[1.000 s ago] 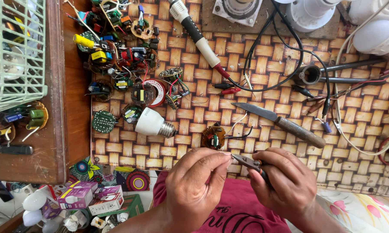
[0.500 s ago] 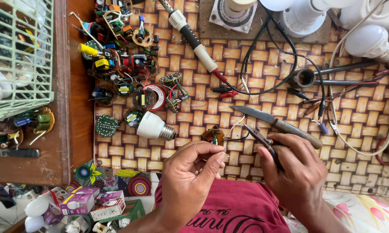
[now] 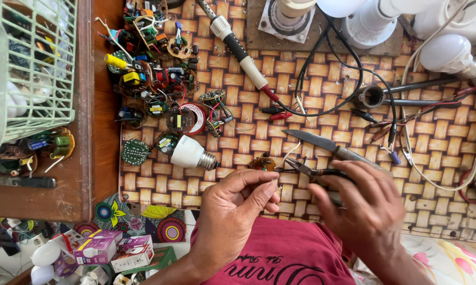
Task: The person uses a soldering iron to heat a small green component, then uses pliers to strip and cut wires. They attach the wires to a small circuit board and continue to manipulate the connections with pliers and their fingers.
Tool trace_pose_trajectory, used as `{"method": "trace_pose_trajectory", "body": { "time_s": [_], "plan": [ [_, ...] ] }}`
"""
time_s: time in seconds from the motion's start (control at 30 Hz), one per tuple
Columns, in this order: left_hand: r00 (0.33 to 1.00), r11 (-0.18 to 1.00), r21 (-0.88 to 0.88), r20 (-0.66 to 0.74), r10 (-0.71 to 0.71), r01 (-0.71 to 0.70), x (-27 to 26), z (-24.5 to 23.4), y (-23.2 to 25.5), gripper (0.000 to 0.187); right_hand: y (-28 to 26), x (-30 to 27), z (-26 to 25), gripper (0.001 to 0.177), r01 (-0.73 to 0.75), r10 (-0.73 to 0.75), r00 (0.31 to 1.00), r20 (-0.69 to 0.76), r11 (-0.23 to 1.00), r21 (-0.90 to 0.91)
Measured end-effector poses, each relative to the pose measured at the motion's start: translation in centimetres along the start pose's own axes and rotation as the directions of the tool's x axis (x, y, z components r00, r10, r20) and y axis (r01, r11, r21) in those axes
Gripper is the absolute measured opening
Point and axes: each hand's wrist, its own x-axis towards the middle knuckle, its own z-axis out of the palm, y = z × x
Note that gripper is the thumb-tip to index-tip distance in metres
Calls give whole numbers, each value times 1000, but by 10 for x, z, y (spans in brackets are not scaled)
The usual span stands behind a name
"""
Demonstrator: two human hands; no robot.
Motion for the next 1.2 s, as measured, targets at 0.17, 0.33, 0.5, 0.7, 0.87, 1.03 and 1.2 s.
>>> {"method": "trace_pose_trajectory", "body": {
  "time_s": [0.17,0.33,0.5,0.7,0.87,1.03,1.2],
  "plan": [
    [995,994,44,5,97,-97,-1,3,0,14,19,9,1,22,-12,21,999,34,970,-243],
    [981,978,72,6,196,-196,-3,3,-3,10,22,13,2,15,53,-33,996,86,970,-238],
    [964,951,172,-11,265,-259,-4,5,-5,10,3,1,-11,33,-119,98,990,97,963,240],
    [939,919,192,46,341,-343,-8,9,-7,10,-29,-5,-5,38,-7,-28,990,137,968,251],
    [986,987,9,41,161,-162,-15,5,-11,7,-30,-11,-1,40,36,-57,994,95,979,203],
    [999,997,-66,21,38,-36,-24,6,-15,10,-27,-4,-7,32,-37,34,999,27,989,140],
    [994,993,-65,-58,91,-95,-24,4,-21,14,-35,-21,-11,40,2,-21,998,67,962,274]
  ]
}}
